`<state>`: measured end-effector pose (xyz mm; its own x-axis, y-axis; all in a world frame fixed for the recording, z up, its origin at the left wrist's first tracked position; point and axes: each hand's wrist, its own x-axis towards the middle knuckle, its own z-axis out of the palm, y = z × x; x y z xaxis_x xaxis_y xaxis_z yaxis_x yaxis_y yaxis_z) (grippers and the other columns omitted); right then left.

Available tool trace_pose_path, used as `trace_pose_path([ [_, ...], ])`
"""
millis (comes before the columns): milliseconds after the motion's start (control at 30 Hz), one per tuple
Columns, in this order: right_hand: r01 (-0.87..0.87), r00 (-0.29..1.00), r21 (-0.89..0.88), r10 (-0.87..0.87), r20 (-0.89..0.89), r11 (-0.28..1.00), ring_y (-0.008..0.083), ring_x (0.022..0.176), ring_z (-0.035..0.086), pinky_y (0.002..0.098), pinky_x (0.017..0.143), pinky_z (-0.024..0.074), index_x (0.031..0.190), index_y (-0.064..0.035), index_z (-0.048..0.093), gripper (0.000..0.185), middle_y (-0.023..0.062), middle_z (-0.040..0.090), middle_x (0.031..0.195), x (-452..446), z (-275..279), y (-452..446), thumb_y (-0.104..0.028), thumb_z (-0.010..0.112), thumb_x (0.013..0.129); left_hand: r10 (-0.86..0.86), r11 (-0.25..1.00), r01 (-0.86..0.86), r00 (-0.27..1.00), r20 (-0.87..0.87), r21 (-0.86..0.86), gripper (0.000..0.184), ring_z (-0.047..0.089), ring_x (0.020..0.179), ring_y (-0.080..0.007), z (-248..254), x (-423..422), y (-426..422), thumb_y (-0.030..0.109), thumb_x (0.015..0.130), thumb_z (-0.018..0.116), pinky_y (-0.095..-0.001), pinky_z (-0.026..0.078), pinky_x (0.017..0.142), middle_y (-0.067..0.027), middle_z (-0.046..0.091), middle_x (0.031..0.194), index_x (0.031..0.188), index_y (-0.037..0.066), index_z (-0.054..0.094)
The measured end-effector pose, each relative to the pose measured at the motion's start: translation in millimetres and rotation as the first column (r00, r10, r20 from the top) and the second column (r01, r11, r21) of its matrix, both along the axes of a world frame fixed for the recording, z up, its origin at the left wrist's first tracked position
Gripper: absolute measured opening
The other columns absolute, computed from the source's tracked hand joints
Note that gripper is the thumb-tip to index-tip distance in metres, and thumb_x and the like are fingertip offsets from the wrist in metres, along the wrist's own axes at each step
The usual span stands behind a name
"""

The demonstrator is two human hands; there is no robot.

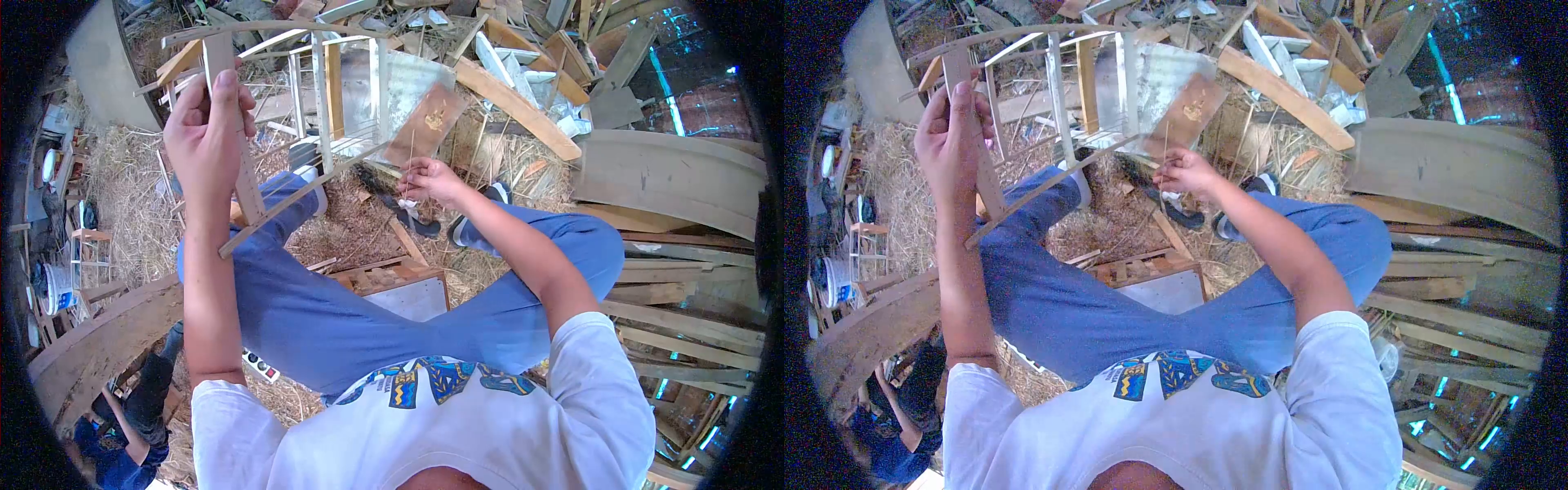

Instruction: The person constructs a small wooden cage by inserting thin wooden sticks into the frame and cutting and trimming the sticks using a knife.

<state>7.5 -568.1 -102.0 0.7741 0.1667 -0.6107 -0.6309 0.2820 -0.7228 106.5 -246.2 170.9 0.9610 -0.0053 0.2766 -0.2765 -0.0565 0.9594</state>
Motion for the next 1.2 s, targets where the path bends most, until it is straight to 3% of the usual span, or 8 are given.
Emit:
trace_pose_path([
  [133,-0.019,0.996,-0.076,0.026,0.084,0.997,0.0215,0.095,0.070,0.0329,0.078,0.0597,0.123,-0.0028,0.059,0.026,0.0121,0.069,0.104,-1.5,2.2,-3.5,-0.005,0.060,0.098,-0.020,1.000,0.020,1.000,-0.002,0.005,0.028,0.055,0.059,-0.0065,-2.1,0.6,-3.0,0.021,0.103,0.059,-0.0218,0.044,0.051,-0.0041,0.064,0.077,0.115,-0.003,0.065],
  [200,-0.202,0.923,-0.570,0.349,0.160,0.797,0.0151,0.095,0.067,0.0305,0.079,0.0587,0.119,-0.0037,0.063,0.022,0.0079,0.069,0.103,-5.0,-8.7,-6.7,-0.012,0.061,0.099,-0.025,1.000,0.025,1.000,-0.002,0.009,0.029,0.055,0.059,-0.0065,-2.6,-0.2,-4.7,0.021,0.103,0.059,-0.0217,0.044,0.052,-0.0039,0.064,0.077,0.117,-0.003,0.065],
  [400,0.173,0.948,-0.507,-0.003,0.319,0.844,0.0144,0.071,0.066,0.0303,0.067,0.0540,0.106,-0.0017,0.067,0.017,0.0077,0.072,0.087,-20.3,-64.4,-32.9,-0.011,0.059,0.095,-0.060,0.998,0.059,0.998,0.011,0.008,0.032,0.053,0.061,-0.0058,-0.5,-6.8,-16.3,0.024,0.105,0.053,-0.0207,0.041,0.053,-0.0009,0.061,0.079,0.123,-0.001,0.063],
  [467,0.245,0.933,-0.662,0.012,0.359,0.708,0.0154,0.073,0.068,0.0310,0.068,0.0547,0.105,-0.0010,0.067,0.017,0.0097,0.072,0.086,-23.4,-66.5,-46.8,-0.011,0.058,0.095,-0.066,0.998,0.065,0.997,0.040,0.020,0.034,0.053,0.064,-0.0059,2.0,-9.3,-20.5,0.024,0.106,0.052,-0.0208,0.042,0.055,-0.0013,0.061,0.080,0.125,-0.002,0.062],
  [900,0.353,0.936,-0.766,-0.207,0.286,0.537,0.0279,0.079,0.072,0.0379,0.074,0.0559,0.100,-0.0036,0.071,0.018,0.0172,0.073,0.088,-22.4,-166.8,-111.1,-0.016,0.064,0.088,0.003,0.993,-0.007,0.999,0.034,0.118,0.037,0.053,0.063,-0.0070,2.8,-5.8,-68.1,0.024,0.107,0.049,-0.0213,0.042,0.054,-0.0036,0.061,0.080,0.128,-0.005,0.059],
  [1000,0.331,0.943,-0.851,-0.160,0.290,0.408,0.0217,0.071,0.069,0.0361,0.067,0.0545,0.102,0.0016,0.066,0.019,0.0131,0.071,0.079,-20.3,-171.1,-107.4,-0.014,0.062,0.091,0.062,0.987,-0.067,0.997,0.036,0.147,0.037,0.051,0.061,-0.0058,1.3,-4.0,-88.1,0.026,0.107,0.049,-0.0199,0.042,0.053,-0.0031,0.059,0.076,0.125,-0.005,0.060],
  [1067,0.425,0.904,-0.799,-0.246,0.349,0.426,0.0256,0.072,0.070,0.0386,0.068,0.0540,0.098,-0.0007,0.066,0.017,0.0160,0.070,0.078,-24.2,-171.9,-98.2,-0.014,0.063,0.088,0.027,0.984,-0.037,0.998,0.063,0.175,0.039,0.051,0.060,-0.0068,-1.8,2.2,-97.8,0.026,0.107,0.048,-0.0203,0.042,0.052,-0.0040,0.058,0.076,0.126,-0.006,0.058],
  [1200,0.326,0.940,-0.880,-0.220,0.262,0.345,0.0344,0.076,0.070,0.0427,0.069,0.0532,0.098,-0.0039,0.064,0.013,0.0201,0.069,0.081,-32.0,-181.3,-97.5,-0.014,0.062,0.089,0.033,0.981,-0.047,0.997,0.074,0.187,0.044,0.052,0.061,-0.0090,-5.1,15.9,-116.9,0.029,0.108,0.045,-0.0211,0.043,0.052,-0.0057,0.057,0.076,0.130,-0.008,0.053],
])
